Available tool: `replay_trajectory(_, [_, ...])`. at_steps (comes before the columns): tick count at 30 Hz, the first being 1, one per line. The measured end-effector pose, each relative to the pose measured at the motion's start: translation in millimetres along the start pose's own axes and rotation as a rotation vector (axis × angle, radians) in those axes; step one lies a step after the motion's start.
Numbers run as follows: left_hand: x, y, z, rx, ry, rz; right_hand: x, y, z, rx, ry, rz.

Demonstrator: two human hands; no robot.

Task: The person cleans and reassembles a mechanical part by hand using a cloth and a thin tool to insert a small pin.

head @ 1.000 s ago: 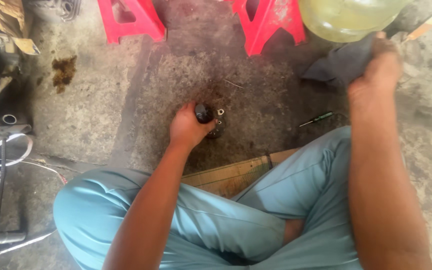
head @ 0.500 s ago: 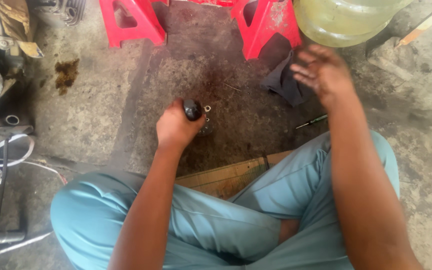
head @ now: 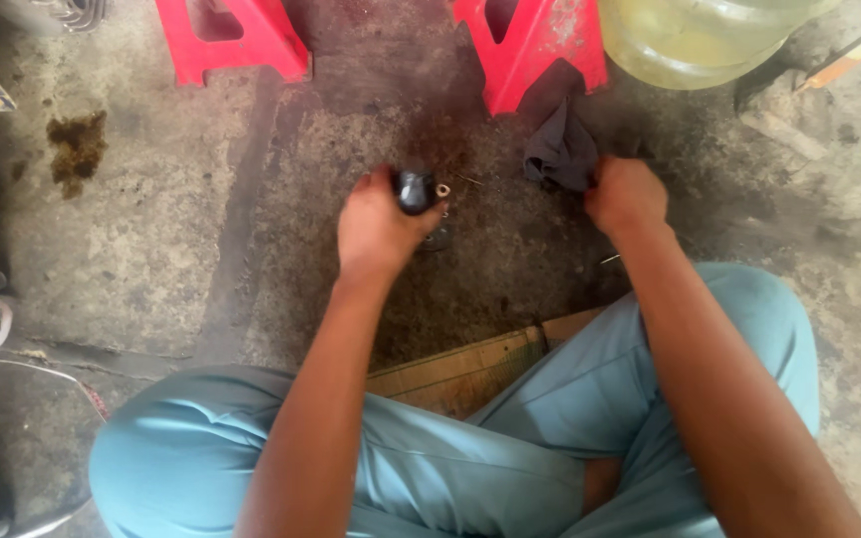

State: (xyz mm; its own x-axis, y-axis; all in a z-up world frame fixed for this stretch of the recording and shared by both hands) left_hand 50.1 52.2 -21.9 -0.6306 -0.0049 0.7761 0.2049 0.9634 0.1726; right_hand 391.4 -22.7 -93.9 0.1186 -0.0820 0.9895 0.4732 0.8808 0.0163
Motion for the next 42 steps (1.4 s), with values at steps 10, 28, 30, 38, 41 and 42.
replay_trajectory(10, [3,-13,-40,-0.145,0.038,0.150,59,-10,-28,0.084,0.854,-0.458])
replay_trajectory(28, [-31,10,-115,-0.225,-0.127,-0.049,87,-23,27,0.001,1.695,0.170])
replay_trajectory(30, [-40,8,-117,-0.190,-0.221,-0.085,92,-30,36,-0.139,1.710,0.201])
replay_trajectory(38, [-52,9,-122,-0.200,-0.296,-0.085,99,-26,53,-0.280,1.535,0.308])
replay_trajectory(41, [-51,11,-123,-0.130,-0.293,-0.002,98,-26,55,-0.342,1.549,0.360])
replay_trajectory(42, [-50,12,-123,-0.128,-0.300,0.013,99,-25,56,-0.353,1.562,0.377])
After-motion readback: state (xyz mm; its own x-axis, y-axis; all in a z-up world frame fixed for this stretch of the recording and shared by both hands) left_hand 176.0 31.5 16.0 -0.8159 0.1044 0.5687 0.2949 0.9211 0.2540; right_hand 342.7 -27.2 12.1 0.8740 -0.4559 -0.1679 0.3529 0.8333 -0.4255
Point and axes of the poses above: each hand's wrist, its own y-axis towards the middle knuckle, its own x-axis out of the back of the hand, z = x × y, the point moved 2 cm from there along y, towards the middle knuckle, and after that the axes turned 6 degrees about -z, right-handed, at the moved point
